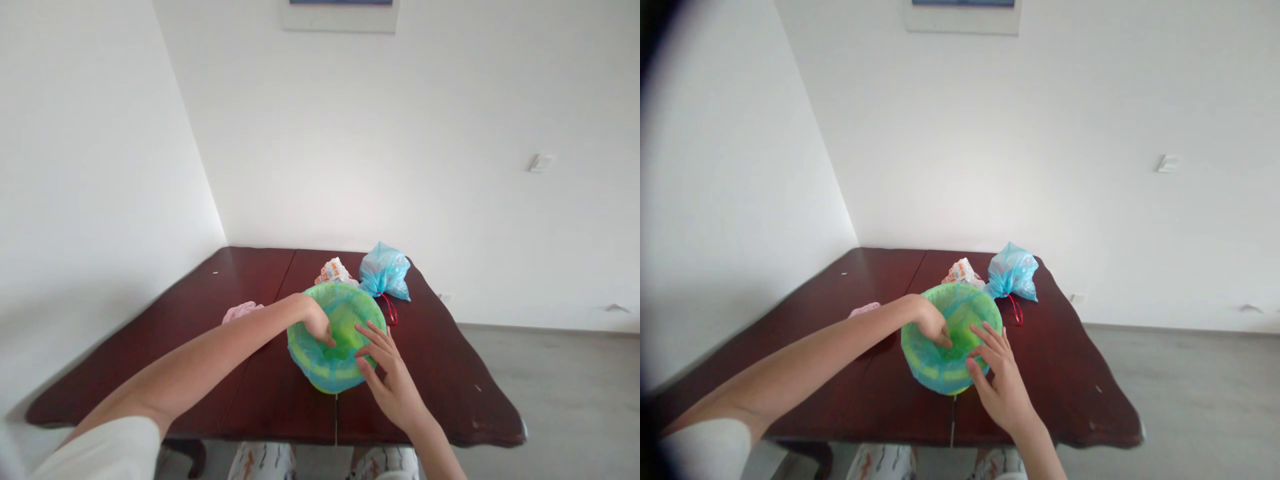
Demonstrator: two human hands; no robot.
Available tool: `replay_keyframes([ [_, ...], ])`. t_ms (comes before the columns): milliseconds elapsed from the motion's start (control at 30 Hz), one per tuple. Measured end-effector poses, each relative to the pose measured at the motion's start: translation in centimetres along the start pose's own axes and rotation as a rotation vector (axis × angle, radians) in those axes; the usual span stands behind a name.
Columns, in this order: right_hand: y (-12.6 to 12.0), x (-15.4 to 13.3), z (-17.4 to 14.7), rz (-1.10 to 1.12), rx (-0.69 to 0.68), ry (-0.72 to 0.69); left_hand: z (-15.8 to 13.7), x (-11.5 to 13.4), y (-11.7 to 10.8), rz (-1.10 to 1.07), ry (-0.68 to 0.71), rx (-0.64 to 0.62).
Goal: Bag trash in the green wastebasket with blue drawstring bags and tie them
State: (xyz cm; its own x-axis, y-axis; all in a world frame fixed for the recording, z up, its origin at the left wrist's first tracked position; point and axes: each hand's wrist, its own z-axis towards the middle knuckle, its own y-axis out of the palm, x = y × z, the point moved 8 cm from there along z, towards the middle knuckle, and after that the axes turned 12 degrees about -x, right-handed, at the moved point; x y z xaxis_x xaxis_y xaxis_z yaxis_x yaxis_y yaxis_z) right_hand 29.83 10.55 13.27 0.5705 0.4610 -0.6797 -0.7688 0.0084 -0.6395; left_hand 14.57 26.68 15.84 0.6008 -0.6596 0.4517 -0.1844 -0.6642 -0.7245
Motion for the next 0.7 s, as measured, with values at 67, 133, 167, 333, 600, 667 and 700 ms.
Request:
replay_keyframes([
  [67, -0.6, 1.1, -0.9, 0.181, 0.138, -0.021, -2.6, 0.3, -0.8, -0.033, 0.063, -0.057],
  [133, -1.2, 2.9, -2.7, 0.299, 0.337, 0.011, -5.3, 0.1, -2.7, -0.123, 0.197, 0.050],
  [167, -1.3, 4.0, -3.9, 0.323, 0.421, 0.040, -6.5, -0.6, -4.0, -0.187, 0.271, 0.163],
  [333, 2.6, 12.0, -10.6, 0.226, 0.420, 0.249, -6.3, -10.6, -9.0, -0.350, 0.191, 0.819],
  [600, 11.5, 20.8, -17.8, -0.523, 0.062, 0.395, 6.6, -16.4, -10.0, -0.178, -0.054, 0.665],
  [667, 11.8, 20.5, -17.7, -0.628, 0.070, 0.368, 8.4, -15.4, -9.7, -0.127, -0.068, 0.570],
  [700, 11.8, 20.3, -17.6, -0.663, 0.082, 0.360, 9.0, -14.8, -9.5, -0.101, -0.070, 0.526],
])
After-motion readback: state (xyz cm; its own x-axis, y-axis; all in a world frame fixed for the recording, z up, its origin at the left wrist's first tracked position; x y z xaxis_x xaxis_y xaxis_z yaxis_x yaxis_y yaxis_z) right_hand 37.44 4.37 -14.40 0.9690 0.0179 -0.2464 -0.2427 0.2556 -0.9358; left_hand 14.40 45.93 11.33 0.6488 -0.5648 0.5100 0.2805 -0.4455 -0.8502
